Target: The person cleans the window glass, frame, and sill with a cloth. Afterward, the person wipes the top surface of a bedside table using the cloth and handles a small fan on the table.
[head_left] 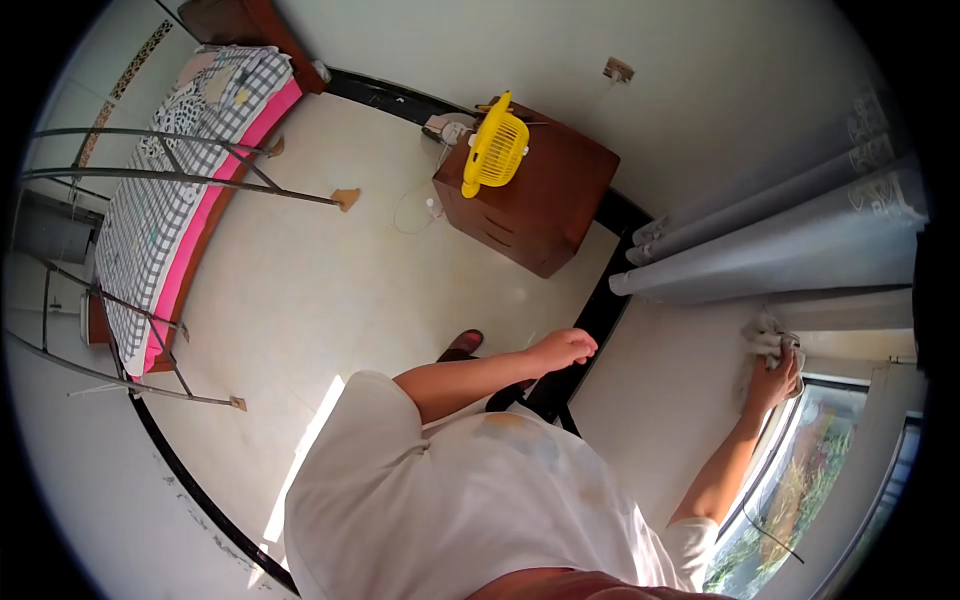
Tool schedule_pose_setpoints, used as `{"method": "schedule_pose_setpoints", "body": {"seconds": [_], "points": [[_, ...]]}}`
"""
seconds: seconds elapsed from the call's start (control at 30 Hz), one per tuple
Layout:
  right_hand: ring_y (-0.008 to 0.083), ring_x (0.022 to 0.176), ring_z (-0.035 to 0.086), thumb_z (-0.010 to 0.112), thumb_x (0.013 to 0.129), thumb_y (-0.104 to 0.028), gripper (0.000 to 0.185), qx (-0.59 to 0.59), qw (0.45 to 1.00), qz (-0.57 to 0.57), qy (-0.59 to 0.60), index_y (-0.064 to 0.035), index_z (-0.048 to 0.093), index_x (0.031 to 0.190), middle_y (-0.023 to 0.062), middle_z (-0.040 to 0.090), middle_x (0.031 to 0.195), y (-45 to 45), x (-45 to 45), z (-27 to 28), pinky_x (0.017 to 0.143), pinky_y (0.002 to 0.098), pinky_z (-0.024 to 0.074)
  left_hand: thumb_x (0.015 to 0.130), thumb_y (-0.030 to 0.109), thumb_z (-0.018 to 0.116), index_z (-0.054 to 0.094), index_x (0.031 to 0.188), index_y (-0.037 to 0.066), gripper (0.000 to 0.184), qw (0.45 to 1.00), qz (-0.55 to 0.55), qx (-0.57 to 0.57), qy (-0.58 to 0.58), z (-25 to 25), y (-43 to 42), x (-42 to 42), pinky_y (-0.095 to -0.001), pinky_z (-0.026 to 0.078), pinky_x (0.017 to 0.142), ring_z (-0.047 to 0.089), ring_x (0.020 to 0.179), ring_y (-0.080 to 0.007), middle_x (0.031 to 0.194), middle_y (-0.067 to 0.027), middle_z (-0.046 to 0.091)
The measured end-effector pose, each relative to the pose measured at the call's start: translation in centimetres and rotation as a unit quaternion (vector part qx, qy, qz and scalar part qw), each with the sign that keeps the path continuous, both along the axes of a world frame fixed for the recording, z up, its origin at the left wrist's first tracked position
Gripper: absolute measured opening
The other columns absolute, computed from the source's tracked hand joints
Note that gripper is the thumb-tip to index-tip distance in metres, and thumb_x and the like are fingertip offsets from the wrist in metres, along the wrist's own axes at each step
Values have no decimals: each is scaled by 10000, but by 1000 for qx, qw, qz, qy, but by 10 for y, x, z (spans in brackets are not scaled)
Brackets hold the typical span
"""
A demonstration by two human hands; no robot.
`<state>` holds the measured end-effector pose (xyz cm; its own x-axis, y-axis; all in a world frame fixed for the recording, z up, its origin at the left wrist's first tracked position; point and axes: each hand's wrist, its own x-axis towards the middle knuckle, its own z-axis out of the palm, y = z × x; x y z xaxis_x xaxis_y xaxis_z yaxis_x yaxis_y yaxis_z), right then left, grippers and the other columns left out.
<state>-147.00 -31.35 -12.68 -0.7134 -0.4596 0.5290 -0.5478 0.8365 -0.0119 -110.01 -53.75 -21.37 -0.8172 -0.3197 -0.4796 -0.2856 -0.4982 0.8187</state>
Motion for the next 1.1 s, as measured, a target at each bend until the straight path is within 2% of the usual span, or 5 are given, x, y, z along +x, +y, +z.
{"method": "schedule_pose_setpoints", "body": {"seconds": [0.1,0.17,0.33,0.67,1.1], "points": [[315,1086,525,683,700,-157,295,32,983,160,-87,-87,644,984,135,581,1156,-13,72,8,954,466,389,852,182,545,633,997,24,232,998,-50,-28,4,9,-13,-8,-282,480,740,598,788,-146,889,-54,642],[298,1035,551,635,672,-59,281,-165,866,135,-453,-39,615,951,132,590,1050,-39,155,5,965,410,381,834,182,547,634,991,15,246,995,-82,-57,19,14,-27,-16,-292,479,723,598,780,-150,877,-62,643],[273,1042,545,640,656,-40,279,-258,874,176,-373,-12,594,930,122,581,1023,-28,210,31,959,351,380,876,198,532,618,1066,47,258,967,-214,-130,48,32,-65,-34,-276,463,702,587,823,-125,941,-27,633],[319,1080,544,654,601,27,354,-183,963,103,170,-51,644,946,154,565,1182,12,224,291,937,373,427,918,144,495,599,1104,64,228,945,-309,-43,101,36,-65,-78,-246,460,766,597,915,-114,1028,-24,628],[367,1158,470,646,693,-63,330,-13,842,35,538,-91,643,1022,179,530,1226,2,107,557,1003,441,361,892,95,505,613,1051,34,202,935,-283,-65,202,57,-2,-176,-262,467,767,595,895,-120,1009,-34,628]]}}
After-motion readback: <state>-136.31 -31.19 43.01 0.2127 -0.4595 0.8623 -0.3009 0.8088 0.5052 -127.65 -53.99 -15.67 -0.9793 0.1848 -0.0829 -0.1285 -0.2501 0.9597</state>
